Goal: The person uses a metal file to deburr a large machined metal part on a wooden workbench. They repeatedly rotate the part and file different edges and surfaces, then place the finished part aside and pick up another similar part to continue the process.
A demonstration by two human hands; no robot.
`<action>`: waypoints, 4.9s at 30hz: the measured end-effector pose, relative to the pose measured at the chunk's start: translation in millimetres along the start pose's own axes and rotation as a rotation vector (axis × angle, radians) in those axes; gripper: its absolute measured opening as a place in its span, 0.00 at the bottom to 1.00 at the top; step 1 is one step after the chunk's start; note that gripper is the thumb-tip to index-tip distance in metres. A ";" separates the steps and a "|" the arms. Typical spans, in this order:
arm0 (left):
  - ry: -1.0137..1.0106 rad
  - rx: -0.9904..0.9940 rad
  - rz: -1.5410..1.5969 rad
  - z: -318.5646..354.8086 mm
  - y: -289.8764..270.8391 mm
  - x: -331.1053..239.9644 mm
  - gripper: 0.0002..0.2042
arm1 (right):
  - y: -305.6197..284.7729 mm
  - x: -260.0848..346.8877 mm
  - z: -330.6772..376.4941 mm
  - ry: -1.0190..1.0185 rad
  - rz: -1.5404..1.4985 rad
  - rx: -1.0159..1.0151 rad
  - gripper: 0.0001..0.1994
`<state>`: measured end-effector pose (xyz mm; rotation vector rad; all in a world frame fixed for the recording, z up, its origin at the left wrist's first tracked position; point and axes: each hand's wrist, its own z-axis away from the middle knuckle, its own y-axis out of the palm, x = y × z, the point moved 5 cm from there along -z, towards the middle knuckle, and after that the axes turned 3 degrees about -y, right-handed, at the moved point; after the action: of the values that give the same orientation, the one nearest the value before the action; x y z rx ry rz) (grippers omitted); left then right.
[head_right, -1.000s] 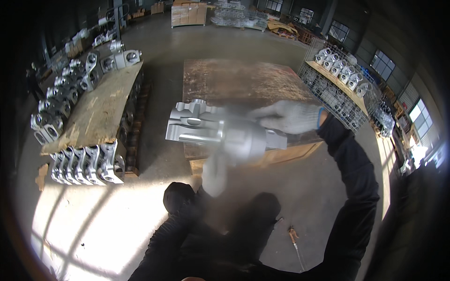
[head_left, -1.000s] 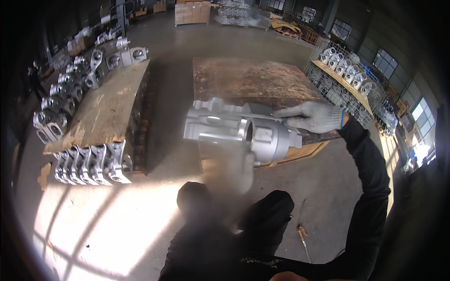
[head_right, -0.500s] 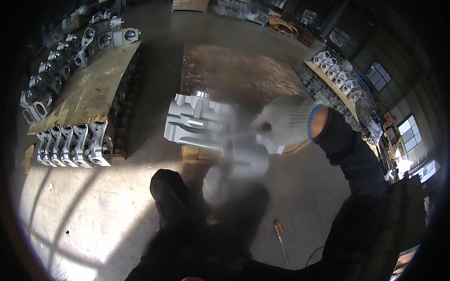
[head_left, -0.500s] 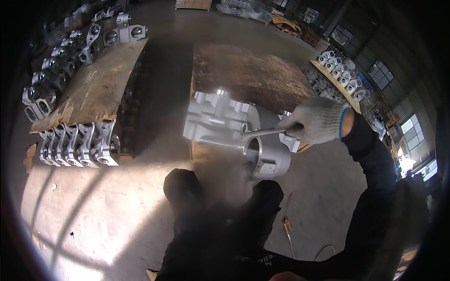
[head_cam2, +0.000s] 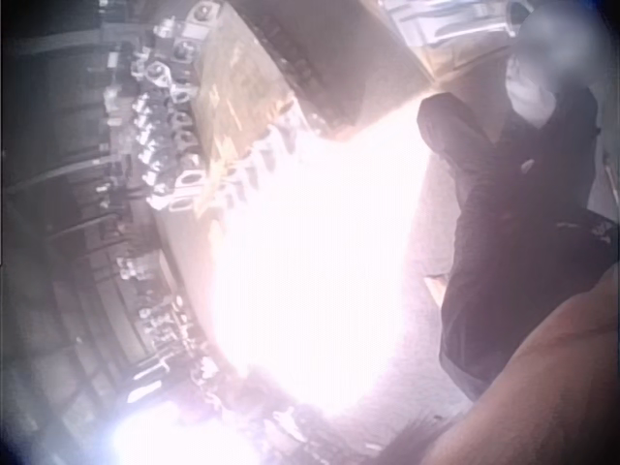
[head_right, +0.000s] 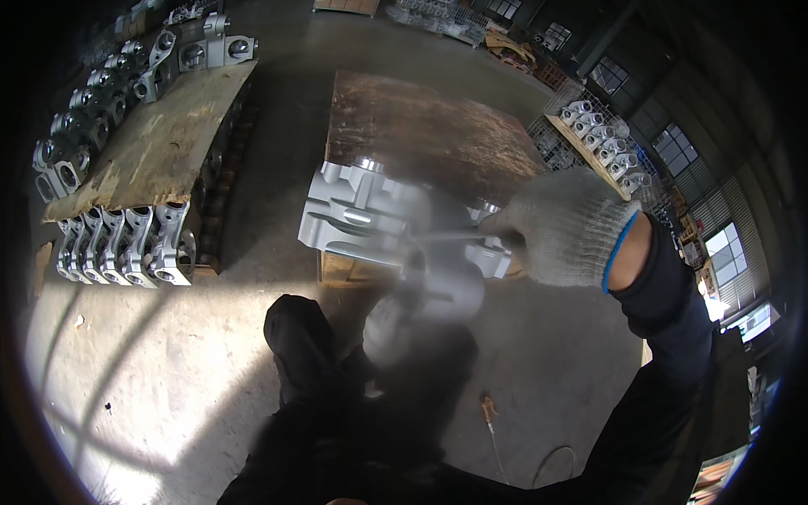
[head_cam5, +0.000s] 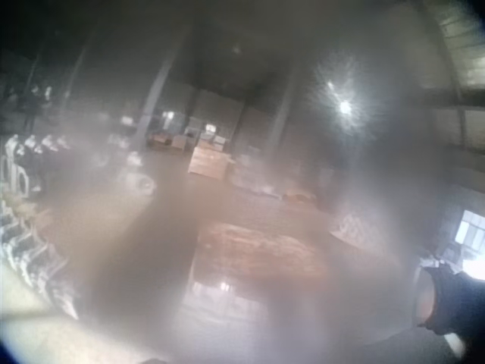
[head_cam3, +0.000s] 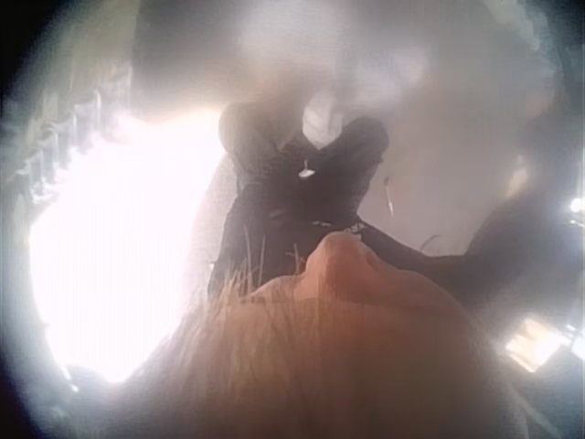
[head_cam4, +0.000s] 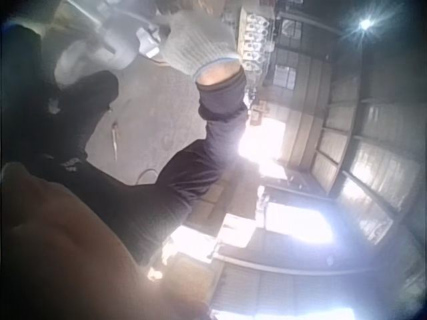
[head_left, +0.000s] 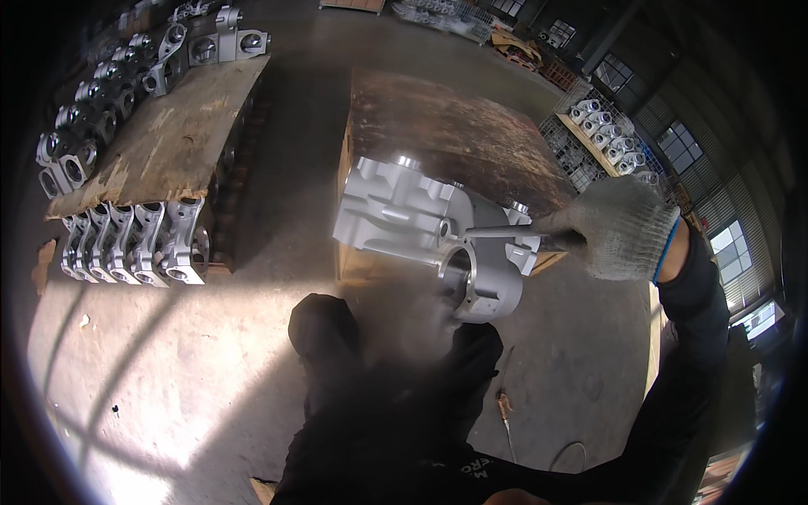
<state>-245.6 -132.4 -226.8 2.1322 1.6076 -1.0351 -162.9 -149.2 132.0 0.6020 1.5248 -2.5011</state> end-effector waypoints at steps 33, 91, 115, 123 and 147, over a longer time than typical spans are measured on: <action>0.014 0.083 0.120 0.4 3.9 8.4 0.20 | 15.2 11.1 -30.8 -0.433 -0.116 0.031 0.17; -0.104 0.094 0.049 -11.5 -6.3 -1.2 0.20 | 72.4 8.6 -31.1 -0.320 -0.342 -0.009 0.18; -0.095 -0.198 0.059 -20.9 13.3 -1.8 0.21 | 100.3 -41.0 -47.2 -0.152 -0.732 0.366 0.27; 0.092 -0.179 0.021 -35.2 0.2 -14.2 0.23 | 96.3 -44.7 -56.4 -0.239 -0.833 0.234 0.23; -0.176 -0.090 0.085 -92.3 22.6 6.1 0.19 | 75.0 -21.7 -16.9 -0.255 -0.354 -0.581 0.20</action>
<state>-189.6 -80.2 -170.2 1.9733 1.4425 -1.0692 -114.1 -171.4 72.7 -0.0793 2.2505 -2.0546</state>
